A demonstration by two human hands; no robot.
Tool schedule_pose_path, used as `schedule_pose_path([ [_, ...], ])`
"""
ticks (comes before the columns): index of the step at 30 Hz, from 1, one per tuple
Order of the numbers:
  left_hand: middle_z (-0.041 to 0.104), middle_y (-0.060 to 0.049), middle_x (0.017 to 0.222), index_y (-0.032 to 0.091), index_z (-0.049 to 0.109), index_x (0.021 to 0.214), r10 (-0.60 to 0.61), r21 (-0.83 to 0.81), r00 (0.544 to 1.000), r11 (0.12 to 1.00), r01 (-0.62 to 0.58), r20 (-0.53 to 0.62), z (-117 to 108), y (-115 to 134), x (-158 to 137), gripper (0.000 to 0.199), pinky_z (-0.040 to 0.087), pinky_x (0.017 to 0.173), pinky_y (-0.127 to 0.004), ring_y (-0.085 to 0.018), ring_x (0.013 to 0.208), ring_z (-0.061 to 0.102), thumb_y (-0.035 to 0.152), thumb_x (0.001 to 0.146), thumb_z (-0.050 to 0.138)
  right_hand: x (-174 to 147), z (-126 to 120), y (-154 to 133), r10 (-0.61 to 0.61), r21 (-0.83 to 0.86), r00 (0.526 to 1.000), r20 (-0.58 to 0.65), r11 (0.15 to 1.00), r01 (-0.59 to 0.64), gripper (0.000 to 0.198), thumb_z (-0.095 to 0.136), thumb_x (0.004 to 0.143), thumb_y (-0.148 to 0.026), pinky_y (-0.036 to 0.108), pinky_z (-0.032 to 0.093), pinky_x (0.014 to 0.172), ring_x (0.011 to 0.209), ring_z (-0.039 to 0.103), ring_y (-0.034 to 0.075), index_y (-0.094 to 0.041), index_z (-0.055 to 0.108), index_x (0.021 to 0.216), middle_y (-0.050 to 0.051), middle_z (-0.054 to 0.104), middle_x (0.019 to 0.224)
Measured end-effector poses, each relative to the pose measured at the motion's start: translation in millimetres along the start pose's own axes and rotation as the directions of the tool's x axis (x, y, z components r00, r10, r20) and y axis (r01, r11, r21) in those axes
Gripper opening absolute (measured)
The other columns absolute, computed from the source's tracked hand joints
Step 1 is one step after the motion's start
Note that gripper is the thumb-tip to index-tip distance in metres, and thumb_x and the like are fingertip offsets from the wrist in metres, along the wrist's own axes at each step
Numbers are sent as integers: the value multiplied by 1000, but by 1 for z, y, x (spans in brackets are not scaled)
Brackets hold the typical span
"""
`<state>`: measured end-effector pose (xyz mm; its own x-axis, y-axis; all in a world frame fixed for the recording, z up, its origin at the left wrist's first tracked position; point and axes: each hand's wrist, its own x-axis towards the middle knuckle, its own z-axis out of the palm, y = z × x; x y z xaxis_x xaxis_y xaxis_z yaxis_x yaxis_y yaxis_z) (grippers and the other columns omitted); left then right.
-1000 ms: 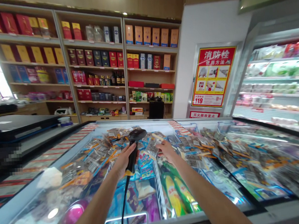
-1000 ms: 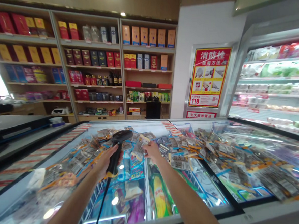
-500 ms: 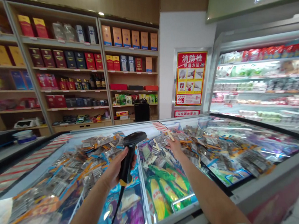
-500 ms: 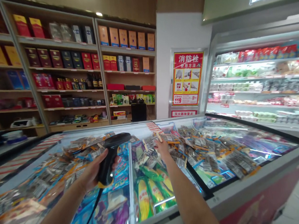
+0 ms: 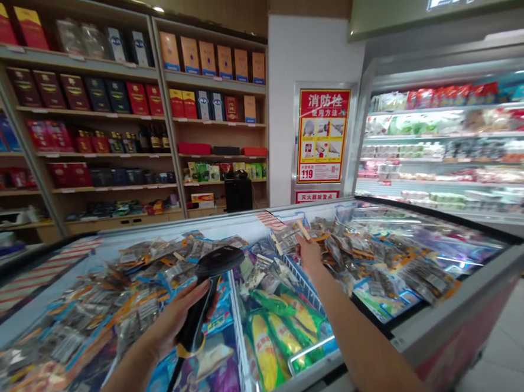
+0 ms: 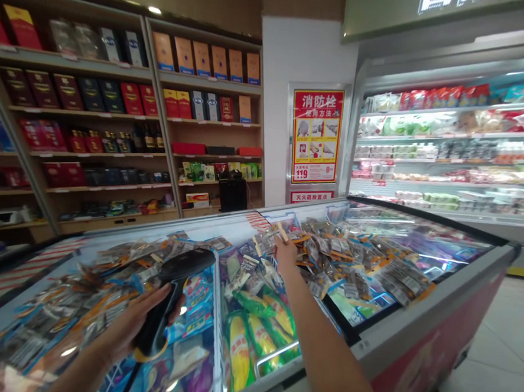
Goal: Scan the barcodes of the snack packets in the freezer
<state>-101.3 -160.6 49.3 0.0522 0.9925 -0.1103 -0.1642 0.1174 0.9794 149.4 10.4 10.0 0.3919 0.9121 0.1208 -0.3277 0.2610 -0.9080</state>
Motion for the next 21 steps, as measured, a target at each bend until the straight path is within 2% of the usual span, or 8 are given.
schedule_pose_path([
  [4, 57, 0, 56, 15, 55, 70, 33, -15, 998, 999, -34, -58, 4, -1, -1, 31, 37, 46, -20, -9, 47, 50, 44, 62, 61, -23, 15, -1, 128, 143, 985, 113, 979, -144, 22, 59, 56, -21, 21, 45, 44, 46, 56, 12, -20, 43, 71, -8, 52, 46],
  [8, 56, 0, 55, 15, 54, 71, 46, -19, 997, 999, -47, -69, 10, 0, -2, 30, 34, 44, -20, -9, 45, 47, 44, 65, 57, -30, 18, 4, 150, 120, 964, 219, 976, -179, 23, 58, 58, -19, 23, 48, 50, 51, 59, 13, -20, 43, 76, -7, 56, 51],
  [13, 54, 1, 51, 15, 51, 61, 37, 72, 999, 997, -37, 5, 19, -2, -5, 30, 33, 44, -21, -9, 43, 45, 44, 64, 57, -22, 14, 6, 185, 90, 966, 182, 975, -204, 21, 56, 60, -16, 23, 47, 49, 49, 58, 12, -21, 42, 74, -7, 54, 51],
  [21, 51, 2, 50, 16, 51, 60, 61, 95, 996, 993, -68, 67, 31, 1, -11, 29, 30, 42, -21, -8, 41, 42, 43, 60, 61, -15, 8, 8, 183, -6, 967, 179, 983, -185, 17, 55, 60, -19, 25, 46, 46, 46, 56, 13, -20, 45, 74, -5, 54, 50],
])
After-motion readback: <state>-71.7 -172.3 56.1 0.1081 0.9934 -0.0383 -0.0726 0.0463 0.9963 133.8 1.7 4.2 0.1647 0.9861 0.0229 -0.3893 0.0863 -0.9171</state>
